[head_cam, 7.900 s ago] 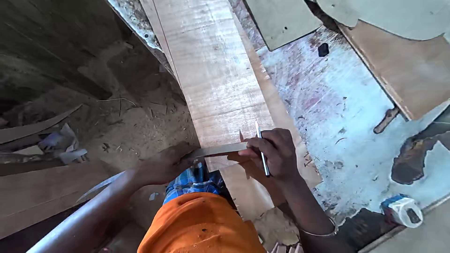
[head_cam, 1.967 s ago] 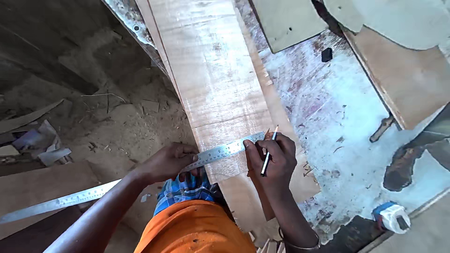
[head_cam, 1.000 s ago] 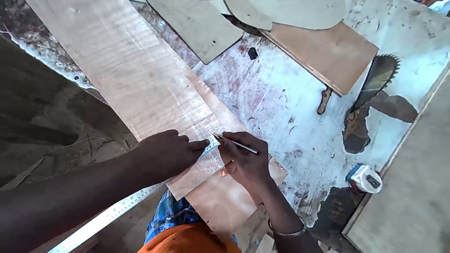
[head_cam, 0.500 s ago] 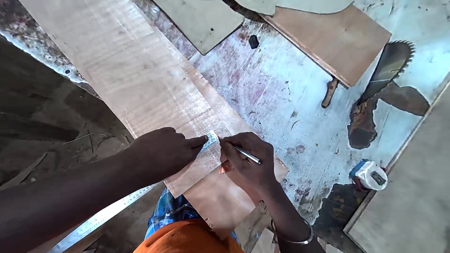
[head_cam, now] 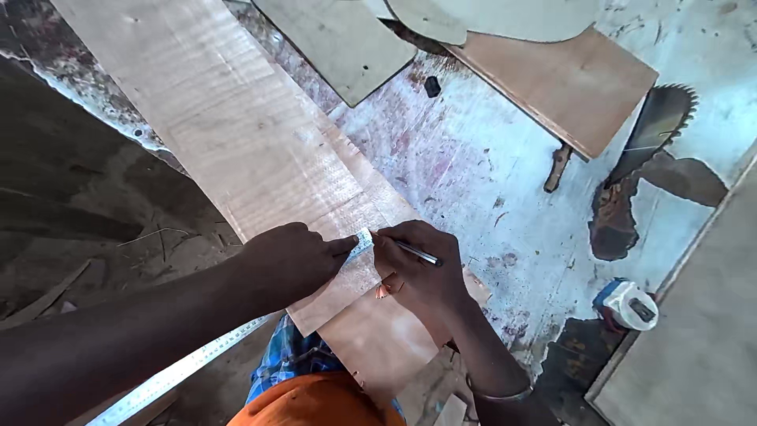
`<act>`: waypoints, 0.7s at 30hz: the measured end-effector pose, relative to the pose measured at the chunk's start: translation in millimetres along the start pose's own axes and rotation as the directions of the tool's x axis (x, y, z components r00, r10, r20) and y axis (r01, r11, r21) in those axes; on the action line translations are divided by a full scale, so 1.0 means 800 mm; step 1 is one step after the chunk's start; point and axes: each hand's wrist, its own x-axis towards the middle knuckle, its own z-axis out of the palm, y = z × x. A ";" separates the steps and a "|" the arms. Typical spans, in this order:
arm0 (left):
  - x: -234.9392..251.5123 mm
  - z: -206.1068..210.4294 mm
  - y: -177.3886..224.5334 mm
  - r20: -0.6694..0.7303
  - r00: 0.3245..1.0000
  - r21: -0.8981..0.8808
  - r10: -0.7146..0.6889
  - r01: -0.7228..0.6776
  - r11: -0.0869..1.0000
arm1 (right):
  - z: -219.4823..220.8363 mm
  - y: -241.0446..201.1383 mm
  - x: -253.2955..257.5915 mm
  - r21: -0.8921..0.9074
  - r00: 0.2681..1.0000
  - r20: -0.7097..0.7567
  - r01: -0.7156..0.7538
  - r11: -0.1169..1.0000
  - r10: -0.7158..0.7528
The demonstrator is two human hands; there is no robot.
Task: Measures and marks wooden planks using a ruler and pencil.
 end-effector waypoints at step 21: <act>-0.114 0.209 0.029 -0.067 0.869 -0.998 -0.490 -0.056 0.037 | 0.066 -0.040 -0.016 -0.468 0.993 0.026 0.117 0.876 -0.118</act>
